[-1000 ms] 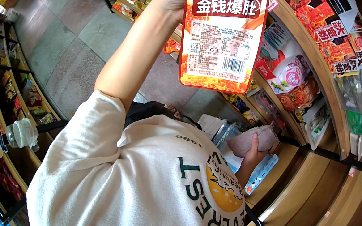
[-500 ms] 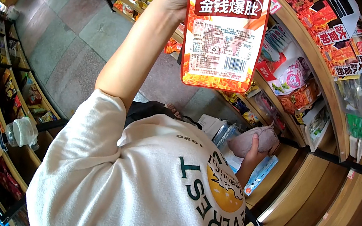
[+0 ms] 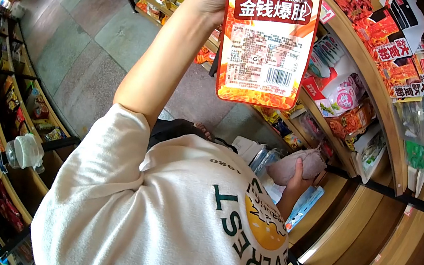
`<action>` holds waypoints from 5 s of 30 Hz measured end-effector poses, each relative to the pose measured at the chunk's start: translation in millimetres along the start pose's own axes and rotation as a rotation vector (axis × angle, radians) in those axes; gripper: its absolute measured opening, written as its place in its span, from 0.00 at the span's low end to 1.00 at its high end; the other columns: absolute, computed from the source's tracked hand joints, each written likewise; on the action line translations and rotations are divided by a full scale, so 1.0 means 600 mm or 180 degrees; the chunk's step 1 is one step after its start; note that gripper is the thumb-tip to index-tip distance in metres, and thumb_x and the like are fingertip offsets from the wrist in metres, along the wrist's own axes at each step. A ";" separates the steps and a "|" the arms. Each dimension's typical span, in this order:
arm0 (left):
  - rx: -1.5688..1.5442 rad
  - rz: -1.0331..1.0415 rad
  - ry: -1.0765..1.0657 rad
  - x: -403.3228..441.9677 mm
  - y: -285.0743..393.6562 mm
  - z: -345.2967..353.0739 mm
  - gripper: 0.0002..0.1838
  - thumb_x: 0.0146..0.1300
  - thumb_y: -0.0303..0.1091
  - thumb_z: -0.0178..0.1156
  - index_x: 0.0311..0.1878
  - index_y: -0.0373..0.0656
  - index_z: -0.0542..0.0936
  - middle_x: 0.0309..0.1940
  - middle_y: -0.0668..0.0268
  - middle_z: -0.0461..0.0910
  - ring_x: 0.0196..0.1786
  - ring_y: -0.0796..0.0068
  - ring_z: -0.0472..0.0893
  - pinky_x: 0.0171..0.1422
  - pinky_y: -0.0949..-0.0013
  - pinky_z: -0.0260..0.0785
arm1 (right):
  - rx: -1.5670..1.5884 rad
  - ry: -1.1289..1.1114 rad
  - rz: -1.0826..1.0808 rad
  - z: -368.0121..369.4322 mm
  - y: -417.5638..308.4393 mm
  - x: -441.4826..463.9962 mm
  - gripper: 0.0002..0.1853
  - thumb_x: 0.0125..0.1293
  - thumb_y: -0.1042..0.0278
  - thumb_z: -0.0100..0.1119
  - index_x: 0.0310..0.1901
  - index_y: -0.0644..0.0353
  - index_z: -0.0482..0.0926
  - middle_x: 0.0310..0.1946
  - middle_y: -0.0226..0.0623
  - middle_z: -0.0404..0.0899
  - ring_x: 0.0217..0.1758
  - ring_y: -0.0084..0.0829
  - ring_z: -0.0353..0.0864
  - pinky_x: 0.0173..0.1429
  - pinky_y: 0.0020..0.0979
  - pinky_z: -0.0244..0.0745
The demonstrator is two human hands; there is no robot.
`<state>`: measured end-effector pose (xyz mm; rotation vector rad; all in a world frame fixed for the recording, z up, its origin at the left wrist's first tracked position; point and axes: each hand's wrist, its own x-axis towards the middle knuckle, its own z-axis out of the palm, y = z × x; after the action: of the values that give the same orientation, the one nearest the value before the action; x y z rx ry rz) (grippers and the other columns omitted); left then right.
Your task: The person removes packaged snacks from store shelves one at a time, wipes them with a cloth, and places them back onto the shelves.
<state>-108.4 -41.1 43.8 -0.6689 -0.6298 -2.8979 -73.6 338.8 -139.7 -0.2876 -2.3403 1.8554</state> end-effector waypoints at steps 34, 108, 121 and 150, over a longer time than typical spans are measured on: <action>0.5051 0.1254 0.0618 0.095 -0.154 0.019 0.04 0.51 0.23 0.44 0.30 0.35 0.68 0.20 0.54 0.73 0.25 0.63 0.77 0.30 0.64 0.67 | 0.1093 -0.1516 -0.2162 0.111 -0.231 0.079 0.43 0.41 0.61 0.70 0.57 0.65 0.55 0.49 0.37 0.64 0.52 0.32 0.66 0.56 0.30 0.60; 0.7380 0.0870 -0.0356 0.281 0.068 0.011 0.11 0.43 0.25 0.57 0.34 0.37 0.73 0.25 0.52 0.76 0.33 0.54 0.77 0.37 0.59 0.69 | 0.2173 -0.0741 0.0294 0.288 -0.173 0.037 0.22 0.53 0.73 0.54 0.51 0.65 0.65 0.46 0.37 0.70 0.50 0.32 0.70 0.55 0.32 0.63; 0.7211 0.0646 -0.2008 0.329 0.100 0.015 0.14 0.44 0.39 0.62 0.35 0.43 0.78 0.31 0.63 0.79 0.37 0.69 0.79 0.39 0.71 0.70 | 0.2236 0.0235 0.0213 0.510 -0.253 -0.071 0.26 0.52 0.78 0.56 0.55 0.65 0.61 0.51 0.39 0.66 0.53 0.33 0.67 0.56 0.31 0.64; 0.8247 -0.0624 -0.3143 0.440 0.071 0.066 0.16 0.44 0.35 0.60 0.40 0.47 0.79 0.41 0.61 0.77 0.44 0.65 0.76 0.42 0.64 0.70 | 0.2050 -0.0239 0.0197 0.466 -0.233 -0.030 0.22 0.54 0.69 0.56 0.51 0.65 0.66 0.47 0.35 0.70 0.49 0.26 0.70 0.51 0.26 0.66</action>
<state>-322.0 -64.7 208.3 -0.9355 -2.8338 0.2753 -128.7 39.0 -67.7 -0.2107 -1.6500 2.5474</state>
